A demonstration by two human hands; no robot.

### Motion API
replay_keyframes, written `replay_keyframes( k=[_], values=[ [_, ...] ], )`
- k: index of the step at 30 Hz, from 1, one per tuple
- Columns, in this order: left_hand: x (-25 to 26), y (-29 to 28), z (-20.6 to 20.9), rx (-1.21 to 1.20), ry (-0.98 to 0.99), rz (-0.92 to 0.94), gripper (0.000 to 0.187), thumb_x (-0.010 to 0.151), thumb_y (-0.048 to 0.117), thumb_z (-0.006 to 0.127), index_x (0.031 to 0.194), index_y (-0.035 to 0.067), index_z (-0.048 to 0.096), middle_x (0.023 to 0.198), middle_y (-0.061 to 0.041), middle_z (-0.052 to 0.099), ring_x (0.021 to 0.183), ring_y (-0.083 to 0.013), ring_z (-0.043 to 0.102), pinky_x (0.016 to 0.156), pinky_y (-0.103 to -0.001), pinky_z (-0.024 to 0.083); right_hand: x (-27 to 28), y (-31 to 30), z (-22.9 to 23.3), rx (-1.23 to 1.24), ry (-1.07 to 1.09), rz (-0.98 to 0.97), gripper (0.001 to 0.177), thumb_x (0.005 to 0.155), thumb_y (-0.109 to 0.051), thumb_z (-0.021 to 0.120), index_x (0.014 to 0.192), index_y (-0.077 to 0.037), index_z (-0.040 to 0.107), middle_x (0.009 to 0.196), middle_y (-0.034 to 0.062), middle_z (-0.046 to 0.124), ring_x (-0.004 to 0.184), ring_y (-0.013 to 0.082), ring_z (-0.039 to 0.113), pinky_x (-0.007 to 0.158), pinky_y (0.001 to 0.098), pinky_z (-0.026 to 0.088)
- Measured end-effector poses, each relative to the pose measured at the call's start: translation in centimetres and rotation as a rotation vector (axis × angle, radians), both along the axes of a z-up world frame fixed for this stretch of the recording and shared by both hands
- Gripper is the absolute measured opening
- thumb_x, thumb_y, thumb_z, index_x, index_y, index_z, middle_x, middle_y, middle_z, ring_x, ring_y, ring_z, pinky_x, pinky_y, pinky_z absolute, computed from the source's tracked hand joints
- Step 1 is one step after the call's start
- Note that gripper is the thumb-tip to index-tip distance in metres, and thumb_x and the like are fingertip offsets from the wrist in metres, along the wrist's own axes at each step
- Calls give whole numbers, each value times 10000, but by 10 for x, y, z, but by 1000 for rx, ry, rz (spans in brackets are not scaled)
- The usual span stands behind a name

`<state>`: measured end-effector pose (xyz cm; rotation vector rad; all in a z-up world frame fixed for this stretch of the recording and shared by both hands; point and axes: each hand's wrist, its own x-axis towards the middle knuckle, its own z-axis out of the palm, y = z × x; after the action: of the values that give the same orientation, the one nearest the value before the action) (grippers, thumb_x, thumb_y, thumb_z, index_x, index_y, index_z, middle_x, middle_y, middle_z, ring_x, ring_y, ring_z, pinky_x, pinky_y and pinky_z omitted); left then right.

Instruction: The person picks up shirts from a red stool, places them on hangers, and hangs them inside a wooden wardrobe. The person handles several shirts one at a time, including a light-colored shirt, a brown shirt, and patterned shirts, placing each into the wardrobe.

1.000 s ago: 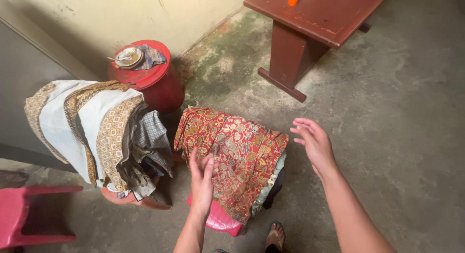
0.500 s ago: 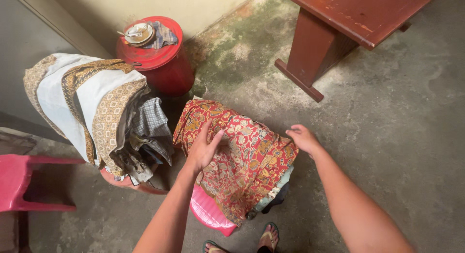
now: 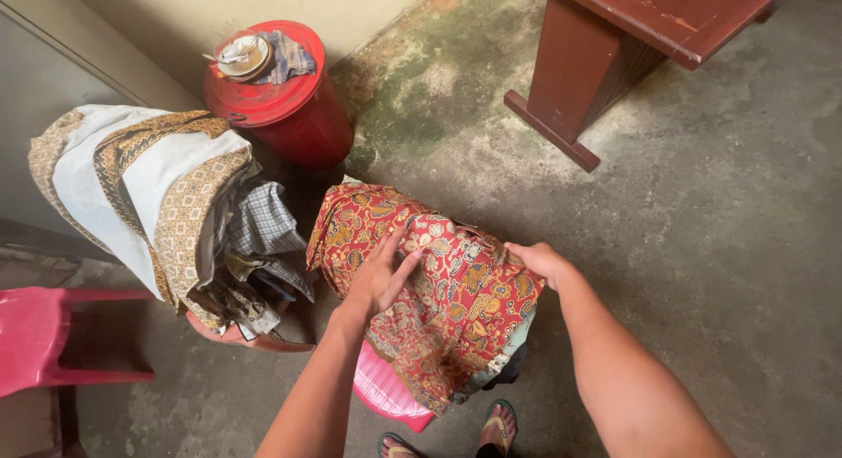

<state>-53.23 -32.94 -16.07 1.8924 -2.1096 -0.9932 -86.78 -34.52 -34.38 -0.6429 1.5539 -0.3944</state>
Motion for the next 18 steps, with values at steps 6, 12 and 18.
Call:
replay_keyframes(
  k=[6,12,18],
  values=[
    [4,0,0,41,-20,1,789,932,683,433,1601,285,303,1650,-170,278,1519,-332,286,1212,-437,266,-8,3,27,-261,-289,-213,170,939,-136,680,1083,-57,637,1023,86,728,921,182,719,806,385,597],
    [4,1,13,4,-32,-11,774,945,682,434,1593,280,297,1658,-144,290,1492,-349,334,1197,-435,298,-11,3,109,-422,-375,-339,179,977,-144,626,1134,-121,541,1090,85,705,1005,210,691,820,416,592],
    [6,5,54,-53,141,89,750,939,582,506,1592,264,317,1504,-148,542,1361,-345,551,1128,-426,428,6,6,186,-551,-473,-327,198,983,-160,604,1168,-129,541,1121,72,704,1030,180,684,844,403,593]
  ],
)
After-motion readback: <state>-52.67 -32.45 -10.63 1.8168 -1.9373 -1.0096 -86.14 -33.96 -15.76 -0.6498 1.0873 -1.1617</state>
